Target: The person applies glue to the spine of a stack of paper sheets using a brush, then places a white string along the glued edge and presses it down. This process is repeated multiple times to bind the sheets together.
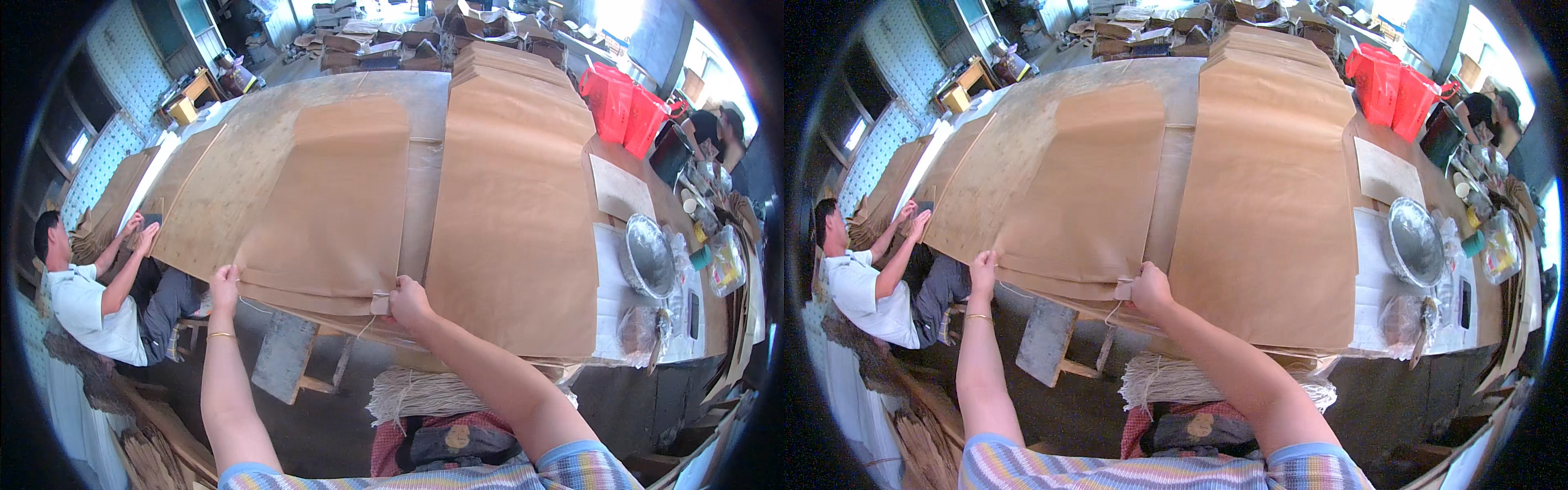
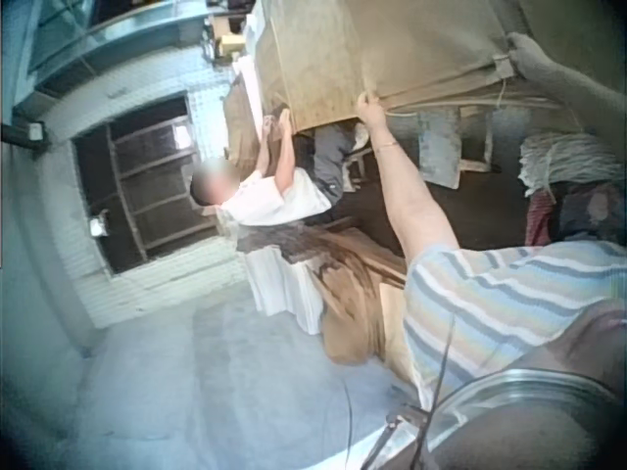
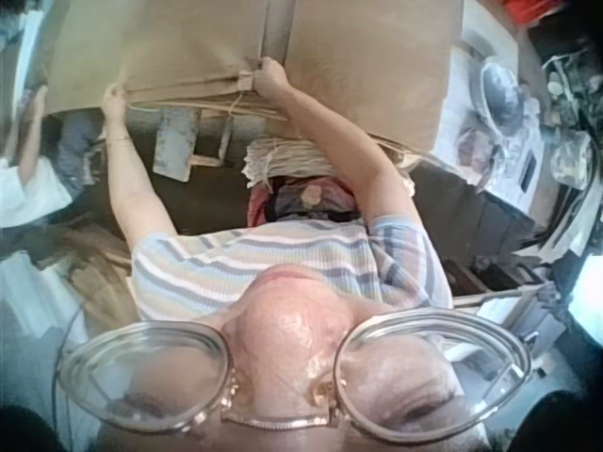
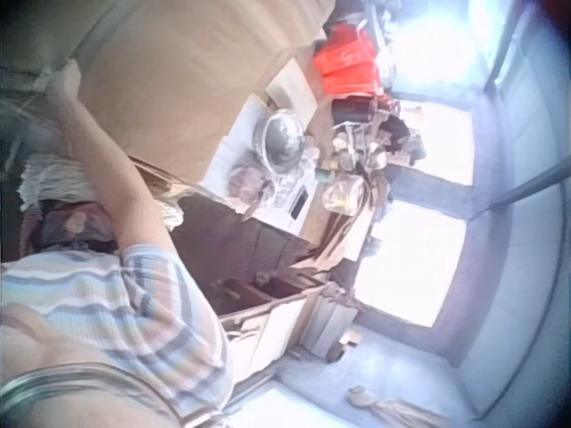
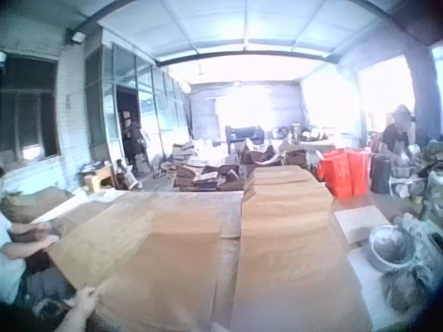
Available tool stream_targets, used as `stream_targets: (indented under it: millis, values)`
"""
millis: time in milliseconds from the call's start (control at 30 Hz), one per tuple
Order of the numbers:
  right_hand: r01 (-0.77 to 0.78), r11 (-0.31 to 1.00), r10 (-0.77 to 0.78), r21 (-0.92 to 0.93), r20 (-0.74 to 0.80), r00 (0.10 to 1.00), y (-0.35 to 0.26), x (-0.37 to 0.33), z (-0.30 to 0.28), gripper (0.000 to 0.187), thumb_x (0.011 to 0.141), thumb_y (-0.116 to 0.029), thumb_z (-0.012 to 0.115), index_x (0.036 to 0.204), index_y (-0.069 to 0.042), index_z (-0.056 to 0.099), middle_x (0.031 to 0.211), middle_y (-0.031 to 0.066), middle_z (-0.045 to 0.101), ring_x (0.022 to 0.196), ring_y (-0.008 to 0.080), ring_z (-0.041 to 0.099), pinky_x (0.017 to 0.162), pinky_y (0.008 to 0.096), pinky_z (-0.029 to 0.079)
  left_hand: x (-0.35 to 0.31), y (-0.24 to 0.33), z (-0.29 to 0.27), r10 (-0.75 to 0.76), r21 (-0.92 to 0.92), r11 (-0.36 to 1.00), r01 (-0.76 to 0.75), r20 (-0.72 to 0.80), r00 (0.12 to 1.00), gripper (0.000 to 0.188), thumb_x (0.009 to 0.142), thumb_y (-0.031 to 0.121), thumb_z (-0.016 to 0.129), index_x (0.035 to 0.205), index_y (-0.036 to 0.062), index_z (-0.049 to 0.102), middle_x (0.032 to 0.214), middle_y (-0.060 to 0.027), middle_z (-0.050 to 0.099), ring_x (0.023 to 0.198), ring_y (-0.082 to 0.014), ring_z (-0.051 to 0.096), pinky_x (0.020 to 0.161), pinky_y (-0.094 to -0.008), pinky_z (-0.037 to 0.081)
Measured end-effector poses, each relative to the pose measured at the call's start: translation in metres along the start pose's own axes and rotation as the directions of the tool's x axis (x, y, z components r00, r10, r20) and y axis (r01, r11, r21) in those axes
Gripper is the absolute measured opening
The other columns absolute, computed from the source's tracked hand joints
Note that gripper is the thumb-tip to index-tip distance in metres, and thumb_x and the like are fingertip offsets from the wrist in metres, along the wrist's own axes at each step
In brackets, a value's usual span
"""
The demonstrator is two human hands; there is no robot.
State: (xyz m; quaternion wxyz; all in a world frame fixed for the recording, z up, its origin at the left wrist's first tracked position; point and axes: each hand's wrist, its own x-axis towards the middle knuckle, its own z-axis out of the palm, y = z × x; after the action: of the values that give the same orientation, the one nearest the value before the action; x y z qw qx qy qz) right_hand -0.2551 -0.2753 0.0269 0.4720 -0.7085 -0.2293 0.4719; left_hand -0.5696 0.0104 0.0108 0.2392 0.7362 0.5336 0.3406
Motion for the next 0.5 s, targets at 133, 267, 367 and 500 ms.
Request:
stream_targets:
  millis: [133, 267, 367, 500]
  values:
    - [0.082, 0.995, -0.086, -0.058, -0.060, 0.994, 0.009, 0.011, 0.013, 0.030, 0.088, -0.004, 0.048, 0.116, 0.007, 0.052, 0.091, 0.0220, 0.065, 0.071, 0.0299, 0.067, 0.055, 0.0394, 0.055, 0.021, -0.035, 0.009, -0.136, 0.031, 0.990, 0.135, 0.050, 0.989, 0.024, 0.091, 0.018, 0.057, 0.089, -0.0053, 0.063, 0.074, -0.0079, 0.061, 0.070, -0.0140, 0.054, 0.066, -0.0305, 0.044]
    - [0.200, 0.978, -0.196, -0.063, 0.073, 0.978, 0.012, -0.013, 0.009, 0.041, 0.088, -0.019, 0.058, 0.119, 0.007, 0.049, 0.095, 0.0269, 0.063, 0.089, 0.0373, 0.064, 0.073, 0.0425, 0.052, 0.032, -0.026, 0.012, -0.118, 0.680, 0.706, 0.197, -0.161, 0.980, 0.032, 0.090, 0.022, 0.052, 0.109, -0.0037, 0.058, 0.098, -0.0186, 0.064, 0.091, -0.0294, 0.062, 0.083, -0.0421, 0.048]
    - [0.459, 0.874, -0.392, -0.157, 0.330, 0.859, 0.004, -0.108, -0.076, 0.044, 0.084, -0.020, 0.065, 0.120, 0.002, 0.053, 0.103, 0.0222, 0.063, 0.094, 0.0329, 0.064, 0.078, 0.0386, 0.051, -0.014, 0.069, 0.054, 0.068, 0.786, 0.591, 0.180, -0.270, 0.960, 0.054, 0.093, 0.032, 0.052, 0.138, 0.0067, 0.037, 0.131, -0.0181, 0.048, 0.120, -0.0363, 0.046, 0.094, -0.0508, 0.043]
    - [0.349, 0.846, -0.421, -0.403, -0.105, 0.901, 0.070, -0.198, -0.245, 0.027, 0.072, 0.002, 0.064, 0.097, -0.005, 0.069, 0.098, 0.0130, 0.065, 0.084, 0.0253, 0.063, 0.073, 0.0351, 0.051, -0.128, 0.153, 0.086, 0.489, 0.315, 0.807, -0.499, 0.118, 0.864, 0.021, 0.088, 0.016, 0.060, 0.102, 0.0014, 0.060, 0.106, -0.0171, 0.059, 0.101, -0.0345, 0.055, 0.086, -0.0437, 0.045]
